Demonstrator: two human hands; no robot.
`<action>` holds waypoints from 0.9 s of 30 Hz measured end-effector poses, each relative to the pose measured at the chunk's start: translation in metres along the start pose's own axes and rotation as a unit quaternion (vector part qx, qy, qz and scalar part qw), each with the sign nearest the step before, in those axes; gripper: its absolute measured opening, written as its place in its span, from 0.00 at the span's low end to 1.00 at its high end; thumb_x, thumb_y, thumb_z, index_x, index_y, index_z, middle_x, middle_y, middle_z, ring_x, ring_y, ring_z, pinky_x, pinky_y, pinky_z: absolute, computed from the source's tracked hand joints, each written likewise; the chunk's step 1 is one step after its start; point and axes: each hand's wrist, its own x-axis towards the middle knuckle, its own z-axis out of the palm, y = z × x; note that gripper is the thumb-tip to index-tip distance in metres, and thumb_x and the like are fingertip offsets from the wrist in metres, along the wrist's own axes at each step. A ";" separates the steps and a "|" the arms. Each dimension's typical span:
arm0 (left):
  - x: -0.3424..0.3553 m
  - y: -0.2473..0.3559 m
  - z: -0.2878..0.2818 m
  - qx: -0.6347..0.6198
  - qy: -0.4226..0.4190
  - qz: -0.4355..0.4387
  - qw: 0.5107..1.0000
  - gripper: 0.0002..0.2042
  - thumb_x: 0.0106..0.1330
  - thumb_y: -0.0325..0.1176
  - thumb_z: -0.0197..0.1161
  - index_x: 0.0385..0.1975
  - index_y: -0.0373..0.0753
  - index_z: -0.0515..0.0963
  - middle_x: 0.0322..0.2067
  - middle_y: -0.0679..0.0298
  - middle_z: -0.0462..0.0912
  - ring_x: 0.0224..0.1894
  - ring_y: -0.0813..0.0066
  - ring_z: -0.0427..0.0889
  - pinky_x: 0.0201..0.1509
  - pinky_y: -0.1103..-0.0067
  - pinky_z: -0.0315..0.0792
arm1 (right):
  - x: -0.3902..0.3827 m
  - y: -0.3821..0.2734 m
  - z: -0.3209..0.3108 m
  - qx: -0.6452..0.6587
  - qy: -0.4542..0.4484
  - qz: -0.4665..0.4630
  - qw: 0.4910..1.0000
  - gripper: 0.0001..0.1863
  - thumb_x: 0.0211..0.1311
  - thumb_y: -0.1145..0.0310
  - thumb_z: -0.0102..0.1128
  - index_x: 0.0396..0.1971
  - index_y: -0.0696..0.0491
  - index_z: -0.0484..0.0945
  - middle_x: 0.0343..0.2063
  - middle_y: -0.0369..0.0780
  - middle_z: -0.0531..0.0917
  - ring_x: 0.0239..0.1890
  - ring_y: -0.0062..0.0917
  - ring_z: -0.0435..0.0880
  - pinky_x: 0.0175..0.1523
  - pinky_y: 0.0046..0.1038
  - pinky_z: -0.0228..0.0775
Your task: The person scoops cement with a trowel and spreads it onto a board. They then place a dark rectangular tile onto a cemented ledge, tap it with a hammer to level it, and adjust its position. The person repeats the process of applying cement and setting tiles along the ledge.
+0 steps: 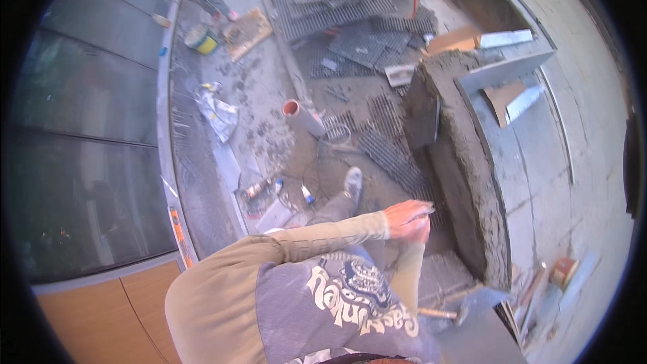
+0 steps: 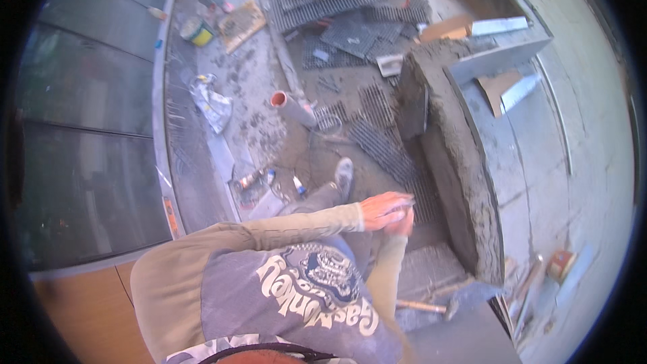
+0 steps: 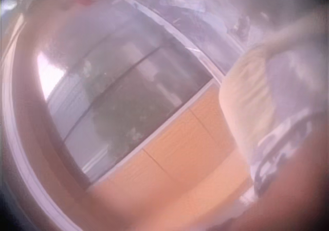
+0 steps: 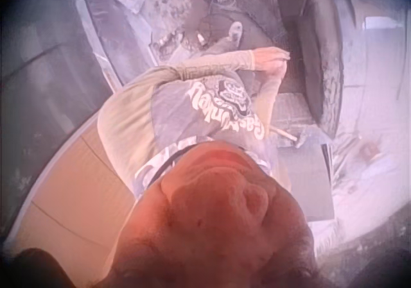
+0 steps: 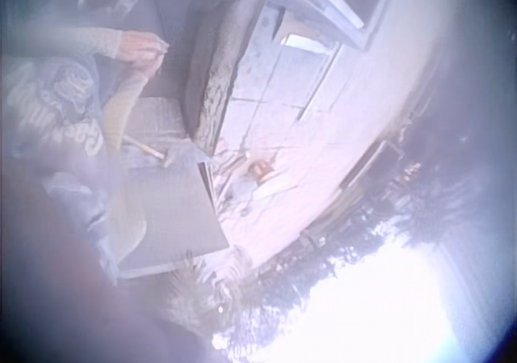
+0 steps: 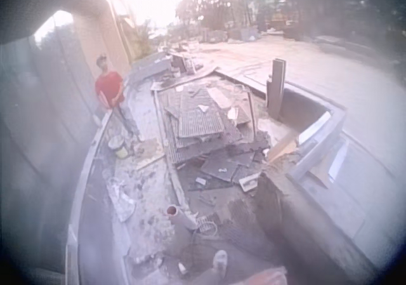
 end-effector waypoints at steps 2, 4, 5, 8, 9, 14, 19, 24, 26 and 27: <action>-0.002 -0.040 0.010 0.180 -0.010 -0.108 0.978 0.24 0.74 0.52 0.45 0.61 0.45 0.72 0.66 0.48 0.67 0.72 0.54 0.57 0.72 0.52 0.54 | 0.017 0.028 0.100 0.039 -0.079 0.016 0.996 0.31 0.74 0.46 0.38 0.67 0.49 0.63 0.63 0.43 0.69 0.64 0.35 0.68 0.67 0.38 0.60; -0.003 -0.088 -0.026 0.150 0.018 -0.134 0.979 0.28 0.73 0.57 0.41 0.65 0.48 0.70 0.69 0.48 0.64 0.77 0.55 0.47 0.73 0.45 0.48 | 0.020 0.026 0.143 0.012 -0.063 0.036 0.997 0.33 0.74 0.44 0.36 0.70 0.49 0.60 0.67 0.43 0.66 0.68 0.36 0.65 0.69 0.39 0.57; -0.008 -0.096 -0.048 0.128 0.019 -0.198 0.972 0.29 0.73 0.58 0.40 0.67 0.49 0.68 0.70 0.49 0.62 0.77 0.55 0.48 0.73 0.45 0.47 | 0.023 0.024 0.159 -0.023 -0.002 0.048 0.999 0.31 0.75 0.45 0.35 0.69 0.49 0.62 0.65 0.43 0.69 0.67 0.33 0.67 0.68 0.37 0.59; -0.082 -0.249 -0.120 0.079 0.067 -0.401 0.910 0.34 0.73 0.62 0.39 0.71 0.45 0.62 0.72 0.51 0.58 0.75 0.53 0.55 0.74 0.53 0.52 | 0.043 0.095 0.252 -0.230 0.015 0.128 0.965 0.33 0.75 0.44 0.34 0.71 0.48 0.59 0.69 0.44 0.64 0.70 0.33 0.63 0.70 0.40 0.54; -0.096 -0.268 -0.144 -0.015 0.096 -0.431 0.897 0.36 0.72 0.63 0.39 0.71 0.43 0.62 0.72 0.51 0.60 0.74 0.54 0.58 0.73 0.57 0.54 | 0.045 0.105 0.281 -0.319 0.012 0.102 0.942 0.35 0.75 0.43 0.34 0.73 0.47 0.57 0.72 0.45 0.61 0.72 0.35 0.60 0.72 0.42 0.51; -0.129 -0.188 -0.246 -0.513 0.248 -0.500 0.652 0.37 0.71 0.66 0.39 0.63 0.38 0.72 0.61 0.53 0.76 0.64 0.62 0.74 0.67 0.70 0.67 | 0.089 0.174 0.353 -0.593 -0.192 -0.011 0.782 0.33 0.76 0.46 0.35 0.73 0.48 0.57 0.72 0.44 0.60 0.71 0.35 0.61 0.72 0.42 0.49; -0.130 -0.149 -0.290 -0.820 0.186 0.059 0.538 0.21 0.75 0.51 0.49 0.55 0.42 0.75 0.56 0.58 0.79 0.59 0.66 0.76 0.66 0.67 0.68 | 0.131 0.230 0.317 -0.841 -0.354 -0.310 0.267 0.22 0.74 0.61 0.41 0.62 0.52 0.71 0.66 0.43 0.71 0.56 0.41 0.77 0.63 0.36 0.68; -0.228 -0.115 -0.293 -0.658 0.279 -0.170 0.678 0.27 0.71 0.44 0.58 0.64 0.32 0.68 0.58 0.50 0.76 0.61 0.56 0.75 0.61 0.61 0.72 | 0.169 0.115 0.201 -0.960 -0.140 0.042 0.240 0.18 0.65 0.63 0.50 0.51 0.52 0.80 0.56 0.49 0.79 0.55 0.44 0.79 0.60 0.41 0.71; -0.285 -0.177 -0.281 -0.518 0.350 -0.310 0.716 0.24 0.67 0.34 0.64 0.62 0.36 0.71 0.49 0.55 0.79 0.49 0.64 0.81 0.48 0.69 0.78 | 0.156 0.074 0.189 -0.952 -0.061 0.088 0.287 0.19 0.63 0.60 0.53 0.50 0.52 0.81 0.51 0.50 0.82 0.53 0.43 0.81 0.59 0.42 0.72; -0.314 -0.218 -0.276 -0.404 0.349 -0.403 0.743 0.24 0.65 0.29 0.65 0.62 0.37 0.71 0.43 0.58 0.81 0.41 0.69 0.83 0.40 0.73 0.80 | 0.150 0.054 0.186 -0.941 -0.017 0.095 0.324 0.20 0.62 0.58 0.55 0.49 0.51 0.82 0.49 0.50 0.83 0.51 0.43 0.82 0.58 0.42 0.72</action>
